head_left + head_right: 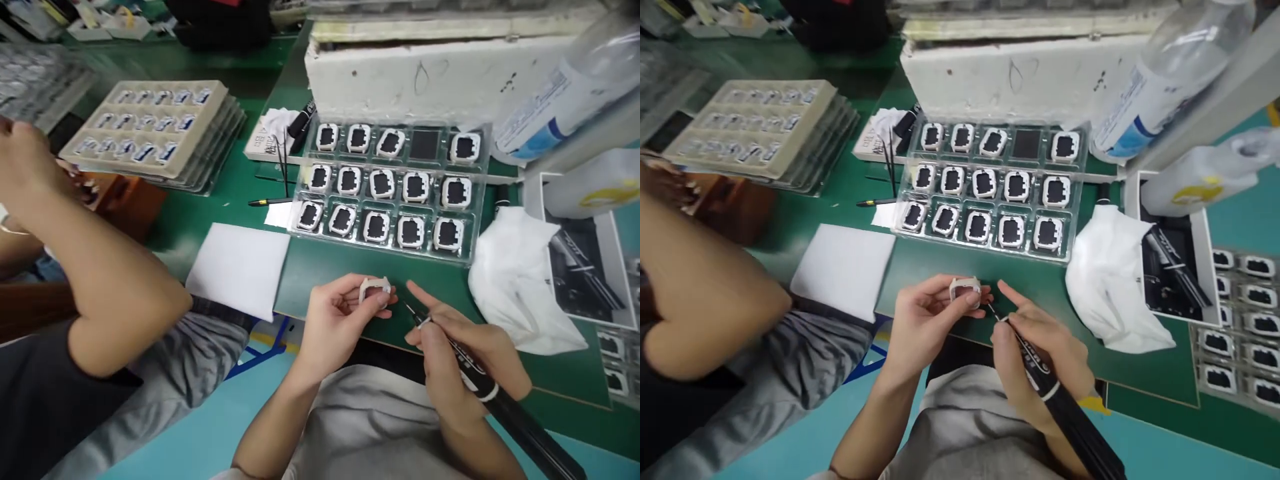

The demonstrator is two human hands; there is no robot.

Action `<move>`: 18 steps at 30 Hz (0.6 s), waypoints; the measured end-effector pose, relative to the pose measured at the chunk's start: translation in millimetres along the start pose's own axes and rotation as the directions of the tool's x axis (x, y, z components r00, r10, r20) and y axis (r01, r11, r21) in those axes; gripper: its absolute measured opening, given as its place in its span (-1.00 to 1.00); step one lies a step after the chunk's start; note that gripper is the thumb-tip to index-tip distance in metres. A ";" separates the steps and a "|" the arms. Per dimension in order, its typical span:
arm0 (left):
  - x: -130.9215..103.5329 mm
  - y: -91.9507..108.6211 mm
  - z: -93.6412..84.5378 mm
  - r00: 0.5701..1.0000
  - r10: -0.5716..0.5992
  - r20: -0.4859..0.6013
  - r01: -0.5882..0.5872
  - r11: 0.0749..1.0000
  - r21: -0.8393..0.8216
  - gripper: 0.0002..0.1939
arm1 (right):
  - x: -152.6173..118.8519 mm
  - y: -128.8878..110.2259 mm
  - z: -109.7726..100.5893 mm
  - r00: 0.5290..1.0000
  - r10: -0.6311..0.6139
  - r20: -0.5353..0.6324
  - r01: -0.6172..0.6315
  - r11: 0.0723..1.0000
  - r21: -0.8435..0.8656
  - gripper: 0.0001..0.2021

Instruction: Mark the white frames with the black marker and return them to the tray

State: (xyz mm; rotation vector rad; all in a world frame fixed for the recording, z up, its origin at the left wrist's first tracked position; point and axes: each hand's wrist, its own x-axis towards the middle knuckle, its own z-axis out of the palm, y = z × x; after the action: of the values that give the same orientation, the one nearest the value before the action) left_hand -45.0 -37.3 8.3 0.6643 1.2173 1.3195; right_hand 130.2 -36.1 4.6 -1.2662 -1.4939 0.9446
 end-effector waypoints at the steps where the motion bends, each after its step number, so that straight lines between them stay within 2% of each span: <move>1: -0.5 -0.3 0.1 1.000 0.014 0.004 -0.014 0.999 0.030 -0.78 | 1.4 -2.0 1.7 0.999 -0.046 0.024 0.047 0.999 -0.004 -0.79; 3: -1.6 -1.2 0.5 0.999 0.050 0.012 -0.051 0.994 0.093 -0.83 | 3.7 -4.3 6.9 0.985 -0.165 -0.042 0.166 0.986 0.026 -0.92; 5: -3.0 -2.1 1.0 0.995 0.097 0.022 -0.100 0.981 0.169 -0.88 | 5.4 -4.7 12.3 0.966 -0.238 -0.102 0.243 0.969 0.039 -0.91; 6: -3.7 -2.5 1.2 0.992 0.121 0.028 -0.124 0.970 0.210 -0.89 | 6.2 -4.5 14.2 0.962 -0.256 -0.091 0.260 0.965 0.034 -0.88; 10: -6.6 -3.9 0.8 0.981 0.188 0.051 -0.193 0.913 0.359 -0.88 | 8.6 -4.2 14.6 0.961 -0.273 -0.041 0.274 0.962 0.004 -0.84; 18: -9.6 -7.7 -0.3 0.964 0.258 0.062 -0.259 0.861 0.438 -0.93 | 12.9 -9.4 16.8 0.964 -0.254 -0.083 0.256 0.967 0.005 -0.85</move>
State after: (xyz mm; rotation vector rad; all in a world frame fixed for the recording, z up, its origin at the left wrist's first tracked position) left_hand -40.8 -48.0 3.9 1.1914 1.4845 1.2618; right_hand 111.1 -24.7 11.1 -1.0570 -1.5383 0.7255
